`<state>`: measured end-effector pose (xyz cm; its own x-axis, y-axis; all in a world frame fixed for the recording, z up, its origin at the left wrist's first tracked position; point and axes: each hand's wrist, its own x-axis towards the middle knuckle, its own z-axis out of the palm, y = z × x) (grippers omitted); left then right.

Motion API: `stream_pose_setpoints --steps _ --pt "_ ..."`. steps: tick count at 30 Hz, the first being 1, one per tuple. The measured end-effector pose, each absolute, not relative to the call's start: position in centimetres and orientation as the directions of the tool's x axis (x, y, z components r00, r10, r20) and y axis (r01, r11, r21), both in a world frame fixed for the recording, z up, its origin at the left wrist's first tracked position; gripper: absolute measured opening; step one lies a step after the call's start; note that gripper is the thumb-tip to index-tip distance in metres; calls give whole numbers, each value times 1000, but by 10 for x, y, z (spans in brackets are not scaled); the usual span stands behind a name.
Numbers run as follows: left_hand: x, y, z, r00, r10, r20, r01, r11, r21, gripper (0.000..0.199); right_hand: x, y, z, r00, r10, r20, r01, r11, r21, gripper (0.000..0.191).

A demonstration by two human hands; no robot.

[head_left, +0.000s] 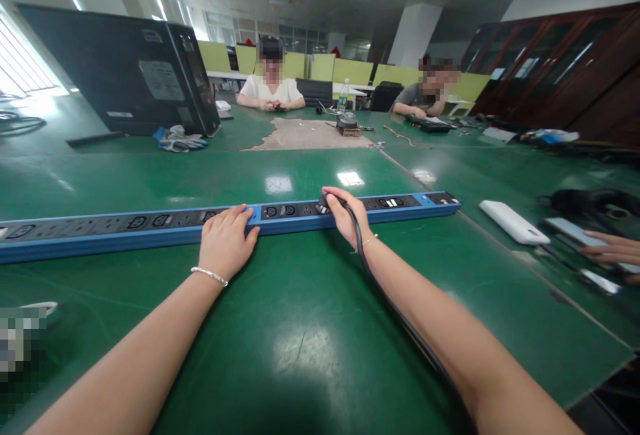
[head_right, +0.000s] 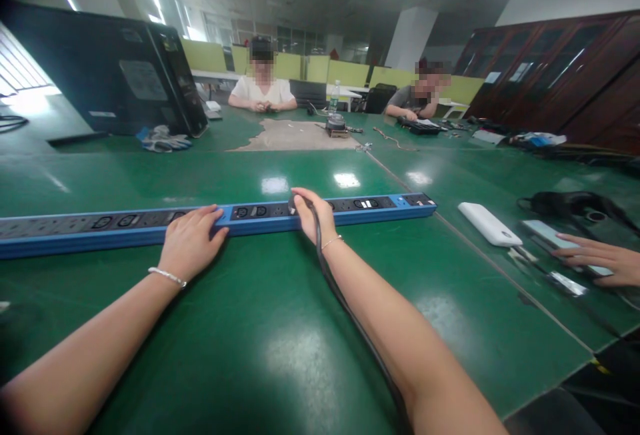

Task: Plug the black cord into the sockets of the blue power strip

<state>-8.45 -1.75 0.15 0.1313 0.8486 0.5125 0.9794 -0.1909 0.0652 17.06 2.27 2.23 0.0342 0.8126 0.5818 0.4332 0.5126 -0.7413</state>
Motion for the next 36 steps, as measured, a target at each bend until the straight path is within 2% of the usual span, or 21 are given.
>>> stream_pose_setpoints --steps 5,14,17,19,24,29,32,36 --pt "-84 -17 3 127 855 502 976 -198 91 40 142 20 20 -41 833 552 533 486 -693 28" --pt "-85 -18 5 134 852 506 970 -216 107 40 117 27 26 21 850 526 752 334 -569 29" --pt "-85 -18 5 133 849 511 968 -221 116 39 111 28 23 -57 837 544 797 366 -481 28" --pt "-85 -18 5 133 849 512 968 -223 119 39 109 26 19 -104 817 567 812 399 -426 29" --pt "-85 -19 5 142 848 511 965 -233 118 39 115 16 10 -118 816 566 820 401 -409 33" --pt "-86 -19 4 149 849 507 970 -224 90 39 128 11 9 -198 799 568 853 425 -301 36" --pt "-83 -19 5 136 853 504 973 -211 96 40 136 11 8 -279 805 524 815 487 -314 46" --pt "-68 -18 10 174 858 483 958 -260 117 44 140 11 4 -279 807 520 794 499 -348 59"
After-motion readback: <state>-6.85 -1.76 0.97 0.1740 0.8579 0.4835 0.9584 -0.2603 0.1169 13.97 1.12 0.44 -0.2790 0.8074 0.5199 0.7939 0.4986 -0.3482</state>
